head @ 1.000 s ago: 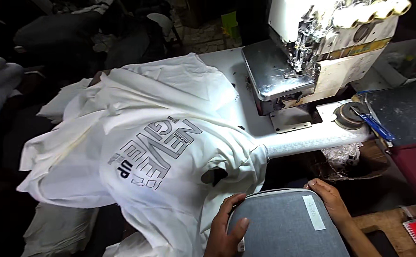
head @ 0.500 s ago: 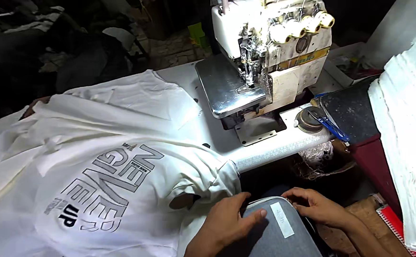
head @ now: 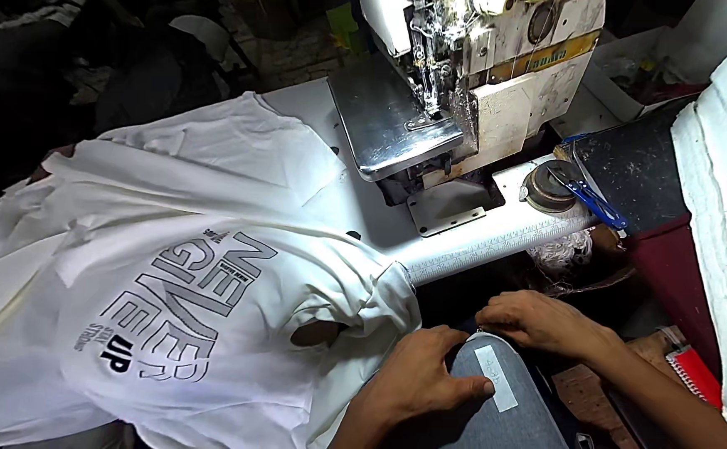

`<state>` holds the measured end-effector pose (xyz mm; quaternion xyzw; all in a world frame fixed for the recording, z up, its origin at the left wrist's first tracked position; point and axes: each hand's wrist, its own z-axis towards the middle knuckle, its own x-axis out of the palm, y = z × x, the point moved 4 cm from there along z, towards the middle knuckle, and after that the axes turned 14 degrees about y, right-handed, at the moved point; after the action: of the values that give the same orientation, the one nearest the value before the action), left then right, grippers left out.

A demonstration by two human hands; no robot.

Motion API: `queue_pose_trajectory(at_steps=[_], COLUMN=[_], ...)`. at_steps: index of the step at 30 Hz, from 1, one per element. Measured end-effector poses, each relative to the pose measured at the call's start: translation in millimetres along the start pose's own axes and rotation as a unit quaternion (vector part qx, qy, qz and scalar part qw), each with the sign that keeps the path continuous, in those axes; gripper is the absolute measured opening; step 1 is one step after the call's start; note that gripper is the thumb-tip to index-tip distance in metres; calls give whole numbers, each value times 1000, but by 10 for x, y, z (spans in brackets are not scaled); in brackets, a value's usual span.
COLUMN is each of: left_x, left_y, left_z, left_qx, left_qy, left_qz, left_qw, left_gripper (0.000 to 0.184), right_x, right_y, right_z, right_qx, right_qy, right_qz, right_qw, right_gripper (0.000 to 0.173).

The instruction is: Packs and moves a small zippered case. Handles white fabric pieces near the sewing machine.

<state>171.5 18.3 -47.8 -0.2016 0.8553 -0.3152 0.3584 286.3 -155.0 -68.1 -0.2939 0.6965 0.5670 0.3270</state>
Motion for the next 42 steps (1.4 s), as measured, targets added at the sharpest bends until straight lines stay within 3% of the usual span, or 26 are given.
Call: queue_pose_trajectory(at_steps=[4,7,12,15,18,21,25,26,30,31,37,42], left_x=[-81,-122,-209,-219,-263,-290,-271,-273,-230,-209,-265,-262], left_y=[164,224,6,-11,-26,-54,47,87,216,224,254,536], left_z=[105,339,718,834,751,627,562,583,612,582,172,-376], left_qx=[-12,-56,-26,-63,-109,-110,-72,-57,-29,-36,-95,-189], left_qy=[-33,-23,34,67,14,-26,-1,1,-13,-31,-77,-119], left_qz=[-92,-126,-121,-160,-148,-136,-120,-144,-270,-267,-177,-192], left_qw=[995,990,992,983,983,984,990,988,962,963,977,956], left_gripper=[47,47,43,37,37,38,39,40,43,45,45,43], right_x=[-88,-60,85,163,266,352,358,365,449,493,463,441], right_y=[8,-73,-269,-263,-150,-25,15,11,174,174,187,201], right_z=[115,132,-3,-97,-153,-203,-111,-85,33,48,-25,-71], right_qx=[-9,27,69,129,188,195,166,181,229,227,209,178], right_qy=[33,49,-10,-73,-86,-60,-40,-30,12,6,9,3], right_qz=[50,146,385,471,456,430,421,399,370,381,432,456], right_qw=[998,988,920,870,866,880,891,898,900,896,877,872], right_gripper=[15,15,7,9,19,26,21,26,76,78,65,66])
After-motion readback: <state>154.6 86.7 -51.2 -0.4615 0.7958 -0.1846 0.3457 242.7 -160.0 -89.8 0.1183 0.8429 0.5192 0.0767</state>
